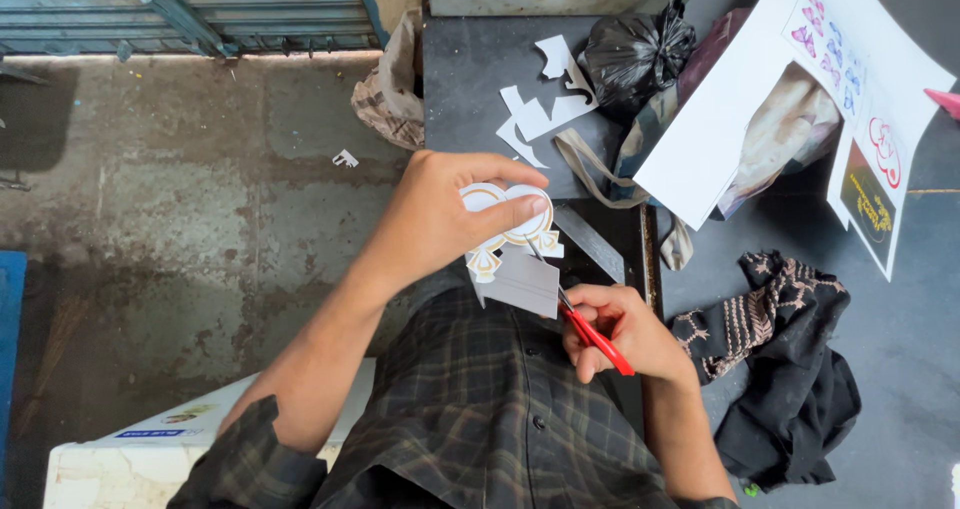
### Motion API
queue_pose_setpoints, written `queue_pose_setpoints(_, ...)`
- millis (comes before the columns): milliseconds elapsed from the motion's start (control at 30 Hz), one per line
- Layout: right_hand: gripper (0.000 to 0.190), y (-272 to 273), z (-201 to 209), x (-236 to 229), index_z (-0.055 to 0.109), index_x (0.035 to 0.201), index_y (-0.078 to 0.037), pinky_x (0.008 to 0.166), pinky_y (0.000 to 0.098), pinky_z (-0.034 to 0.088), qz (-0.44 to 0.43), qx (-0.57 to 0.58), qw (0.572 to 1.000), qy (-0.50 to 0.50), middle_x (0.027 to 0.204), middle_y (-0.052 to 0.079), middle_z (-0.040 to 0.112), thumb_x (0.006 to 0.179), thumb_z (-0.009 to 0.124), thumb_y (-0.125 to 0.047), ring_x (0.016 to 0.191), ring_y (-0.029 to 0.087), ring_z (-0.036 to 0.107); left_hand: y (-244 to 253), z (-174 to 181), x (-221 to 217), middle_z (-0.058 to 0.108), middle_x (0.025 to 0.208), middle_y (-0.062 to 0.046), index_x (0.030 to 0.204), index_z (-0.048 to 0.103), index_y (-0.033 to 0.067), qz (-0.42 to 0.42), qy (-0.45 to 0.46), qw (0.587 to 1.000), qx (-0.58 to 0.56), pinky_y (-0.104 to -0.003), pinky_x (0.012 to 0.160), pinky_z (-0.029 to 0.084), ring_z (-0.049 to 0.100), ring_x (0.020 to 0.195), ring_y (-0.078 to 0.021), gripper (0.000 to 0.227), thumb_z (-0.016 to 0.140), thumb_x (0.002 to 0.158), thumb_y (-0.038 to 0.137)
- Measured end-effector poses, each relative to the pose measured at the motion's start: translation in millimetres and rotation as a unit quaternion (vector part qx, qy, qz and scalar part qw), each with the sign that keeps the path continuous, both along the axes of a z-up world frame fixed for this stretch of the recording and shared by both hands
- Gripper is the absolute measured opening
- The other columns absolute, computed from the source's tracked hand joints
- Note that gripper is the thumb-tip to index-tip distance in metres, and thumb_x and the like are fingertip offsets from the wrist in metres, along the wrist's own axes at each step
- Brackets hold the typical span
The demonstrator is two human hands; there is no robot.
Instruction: The person uses red-handled scissors to cut a white paper shape with a gold circular design. They hold the paper in their left hand and carefully trim the edges with the scissors in their right hand, rotating the paper to access different sections.
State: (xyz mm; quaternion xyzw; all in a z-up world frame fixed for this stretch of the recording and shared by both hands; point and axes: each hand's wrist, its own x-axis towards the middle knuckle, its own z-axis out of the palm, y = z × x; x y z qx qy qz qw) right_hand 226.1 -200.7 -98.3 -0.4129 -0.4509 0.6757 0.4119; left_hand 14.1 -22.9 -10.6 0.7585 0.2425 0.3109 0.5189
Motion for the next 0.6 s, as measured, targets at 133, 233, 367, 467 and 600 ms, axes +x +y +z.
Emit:
queue_pose_setpoints(133,0.074,2.2,-0.7,-12.8,0.065,0.123,0.007,0.053,0.0224,0.046,-0.061,-0.005,0.998,0.025,0.069,0.005,0.067,0.067,0.096,-0.031,0.059,0.009,0.06,-13.8,-7.6,6.2,0.082,0.093,-0.006,0.106,0.079,0.0053,0.093,-0.013,0.995,-0.037,-0.024,0.075,0.059,0.074,0.085,-0.0059,0.021,0.079,0.089,0.018)
queue_pose_setpoints(233,0.072,5.5,-0.4,-22.1,0.065,0.123,0.008,0.051,0.0237,0.047,-0.099,-0.003,0.994,0.04,0.067,0.008,0.067,0.071,0.096,-0.029,0.055,0.012,0.062,-20.3,-11.4,9.8,0.081,0.094,-0.006,0.108,0.078,0.0045,0.118,-0.045,0.991,-0.034,-0.023,0.075,0.059,0.074,0.085,-0.0058,0.021,0.079,0.091,0.017)
queue_pose_setpoints(367,0.071,4.6,-0.9,-25.9,0.064,0.124,0.009,0.049,0.0245,0.048,-0.102,0.004,0.993,0.06,0.068,0.008,0.066,0.074,0.095,-0.031,0.054,0.013,0.061,-23.0,-16.1,9.7,0.081,0.094,-0.006,0.109,0.078,0.0045,0.122,-0.05,0.99,-0.045,-0.023,0.075,0.059,0.074,0.085,-0.0055,0.02,0.078,0.092,0.016)
queue_pose_setpoints(467,0.071,4.2,-0.4,-27.1,0.064,0.125,0.01,0.049,0.0253,0.049,-0.107,0.031,0.99,0.085,0.068,0.01,0.066,0.076,0.093,-0.033,0.054,0.014,0.062,-23.1,-16.2,8.6,0.081,0.093,-0.006,0.11,0.077,0.0048,0.113,-0.056,0.989,-0.07,-0.023,0.073,0.059,0.074,0.084,-0.0045,0.021,0.077,0.093,0.016)
queue_pose_setpoints(600,0.074,4.9,1.0,-28.3,0.062,0.125,0.01,0.05,0.0256,0.049,-0.101,0.061,0.987,0.109,0.068,0.012,0.066,0.079,0.092,-0.039,0.054,0.015,0.062,-26.2,-14.4,11.1,0.081,0.091,-0.007,0.11,0.076,0.0051,0.111,-0.066,0.987,-0.097,-0.022,0.07,0.059,0.074,0.082,-0.0036,0.021,0.077,0.093,0.017)
